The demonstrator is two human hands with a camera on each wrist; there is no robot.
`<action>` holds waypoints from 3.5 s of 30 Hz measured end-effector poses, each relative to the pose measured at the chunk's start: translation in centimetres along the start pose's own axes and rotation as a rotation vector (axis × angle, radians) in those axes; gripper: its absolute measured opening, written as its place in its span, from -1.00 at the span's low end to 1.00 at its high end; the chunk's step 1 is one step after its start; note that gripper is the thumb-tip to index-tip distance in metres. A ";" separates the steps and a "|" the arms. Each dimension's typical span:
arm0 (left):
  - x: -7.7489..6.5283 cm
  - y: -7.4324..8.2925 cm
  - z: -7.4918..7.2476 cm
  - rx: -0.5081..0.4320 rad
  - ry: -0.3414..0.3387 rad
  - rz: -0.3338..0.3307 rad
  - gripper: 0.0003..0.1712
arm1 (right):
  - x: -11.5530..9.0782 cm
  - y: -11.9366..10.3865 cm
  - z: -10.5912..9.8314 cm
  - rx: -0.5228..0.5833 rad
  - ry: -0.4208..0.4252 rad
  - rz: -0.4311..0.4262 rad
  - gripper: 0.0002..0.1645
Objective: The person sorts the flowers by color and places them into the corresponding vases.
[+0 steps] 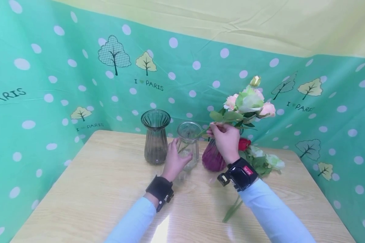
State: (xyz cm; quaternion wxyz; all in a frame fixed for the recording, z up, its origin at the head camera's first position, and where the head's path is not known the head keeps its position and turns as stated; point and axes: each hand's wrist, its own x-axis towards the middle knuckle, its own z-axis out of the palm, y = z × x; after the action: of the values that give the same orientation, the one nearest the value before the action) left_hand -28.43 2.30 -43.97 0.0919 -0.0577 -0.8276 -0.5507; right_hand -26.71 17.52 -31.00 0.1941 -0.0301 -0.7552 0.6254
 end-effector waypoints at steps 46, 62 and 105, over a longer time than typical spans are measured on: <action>-0.2 -0.3 0.0 0.021 0.002 0.015 0.03 | 3.5 1.5 6.6 -0.247 -0.110 0.047 -0.68; -0.1 -0.4 0.2 0.045 -0.001 0.016 0.03 | 3.6 1.5 6.4 -0.318 -0.161 0.084 -0.62; 0.6 -0.9 0.4 0.011 0.014 0.015 0.01 | 1.4 -2.3 -4.3 -0.189 0.024 -0.113 -0.61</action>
State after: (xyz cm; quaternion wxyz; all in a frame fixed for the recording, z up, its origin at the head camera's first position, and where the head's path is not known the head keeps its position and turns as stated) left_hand -29.23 2.31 -44.84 0.1023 -0.0595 -0.8296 -0.5457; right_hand -26.08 21.42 -27.81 0.2345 -0.0130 -0.8090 0.5389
